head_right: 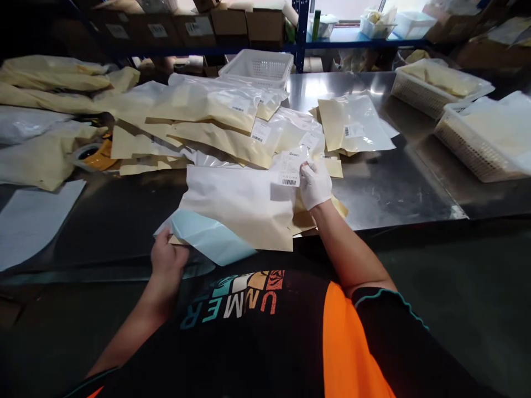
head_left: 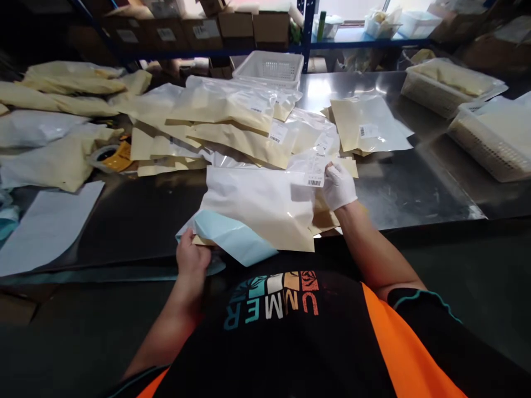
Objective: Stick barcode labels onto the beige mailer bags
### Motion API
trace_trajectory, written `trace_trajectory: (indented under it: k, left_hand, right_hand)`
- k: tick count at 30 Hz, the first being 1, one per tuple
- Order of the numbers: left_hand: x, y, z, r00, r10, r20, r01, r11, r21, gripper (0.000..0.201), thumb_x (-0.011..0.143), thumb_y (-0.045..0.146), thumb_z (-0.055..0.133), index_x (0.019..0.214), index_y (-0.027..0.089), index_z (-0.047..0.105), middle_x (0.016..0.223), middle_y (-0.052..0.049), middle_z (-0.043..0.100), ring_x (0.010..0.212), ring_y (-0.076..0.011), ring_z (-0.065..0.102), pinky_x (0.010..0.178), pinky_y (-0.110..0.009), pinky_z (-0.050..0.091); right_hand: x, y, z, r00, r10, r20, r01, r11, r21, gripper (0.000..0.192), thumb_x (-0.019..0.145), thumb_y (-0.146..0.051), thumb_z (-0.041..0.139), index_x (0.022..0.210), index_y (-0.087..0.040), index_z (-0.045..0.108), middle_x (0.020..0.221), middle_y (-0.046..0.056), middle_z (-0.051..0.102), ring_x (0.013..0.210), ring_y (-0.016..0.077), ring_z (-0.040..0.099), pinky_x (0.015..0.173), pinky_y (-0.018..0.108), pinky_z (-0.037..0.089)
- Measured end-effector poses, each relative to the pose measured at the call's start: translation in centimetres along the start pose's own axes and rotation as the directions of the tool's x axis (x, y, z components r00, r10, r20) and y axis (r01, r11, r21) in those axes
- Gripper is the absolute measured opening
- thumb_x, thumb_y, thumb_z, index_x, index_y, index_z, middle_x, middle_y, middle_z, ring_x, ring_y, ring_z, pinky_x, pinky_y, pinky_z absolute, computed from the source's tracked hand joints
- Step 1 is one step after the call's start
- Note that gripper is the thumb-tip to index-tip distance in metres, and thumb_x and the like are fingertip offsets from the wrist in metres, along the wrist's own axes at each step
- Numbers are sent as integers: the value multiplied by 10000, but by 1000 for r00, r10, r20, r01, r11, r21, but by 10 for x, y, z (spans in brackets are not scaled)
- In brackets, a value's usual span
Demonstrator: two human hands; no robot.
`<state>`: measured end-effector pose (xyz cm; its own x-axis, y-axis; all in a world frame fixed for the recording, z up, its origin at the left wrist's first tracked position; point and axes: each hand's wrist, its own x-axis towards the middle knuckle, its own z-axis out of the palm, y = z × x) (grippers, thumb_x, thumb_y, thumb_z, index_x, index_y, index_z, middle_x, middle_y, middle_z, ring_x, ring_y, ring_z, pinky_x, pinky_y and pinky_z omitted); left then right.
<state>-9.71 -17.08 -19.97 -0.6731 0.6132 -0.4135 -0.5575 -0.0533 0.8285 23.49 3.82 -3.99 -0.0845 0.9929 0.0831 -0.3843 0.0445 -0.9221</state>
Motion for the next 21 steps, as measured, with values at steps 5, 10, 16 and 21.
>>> trace_trajectory:
  k: [5, 10, 16, 21]
  left_hand:
    - [-11, 5, 2, 999, -20, -44, 16, 995, -101, 153, 945, 275, 537, 926, 226, 680, 895, -33, 761, 969, -159, 758, 925, -228, 609]
    - [-14, 9, -4, 997, -60, 42, 66, 985, -162, 181, 955, 258, 556, 975, 211, 730, 903, -47, 795, 983, -167, 766, 960, -241, 611]
    - [-15, 7, -3, 999, -48, -7, 46, 984, -173, 201, 982, 263, 547, 969, 204, 738, 920, -40, 810, 1058, -181, 776, 1007, -246, 598]
    - [-16, 7, -4, 997, -67, 27, 72, 969, -237, 192, 977, 262, 569, 969, 208, 753, 863, -27, 806, 952, -161, 788, 977, -219, 604]
  right_hand:
    - [-57, -4, 6, 992, 129, 6, -118, 926, -358, 346, 675, -417, 860, 690, -224, 573, 598, -49, 516, 552, 99, 434, 527, 249, 388]
    - [-98, 12, 14, 967, 243, -78, -254, 884, -393, 353, 626, -425, 827, 650, -231, 533, 530, -59, 489, 501, 92, 411, 483, 247, 368]
    - [-96, 25, 14, 963, 214, -166, -266, 866, -425, 283, 584, -386, 766, 636, -228, 537, 544, -44, 546, 516, 98, 469, 500, 247, 412]
    - [-90, 34, 11, 960, 213, -181, -275, 838, -472, 294, 600, -401, 755, 622, -240, 511, 502, -50, 522, 484, 102, 463, 483, 253, 414]
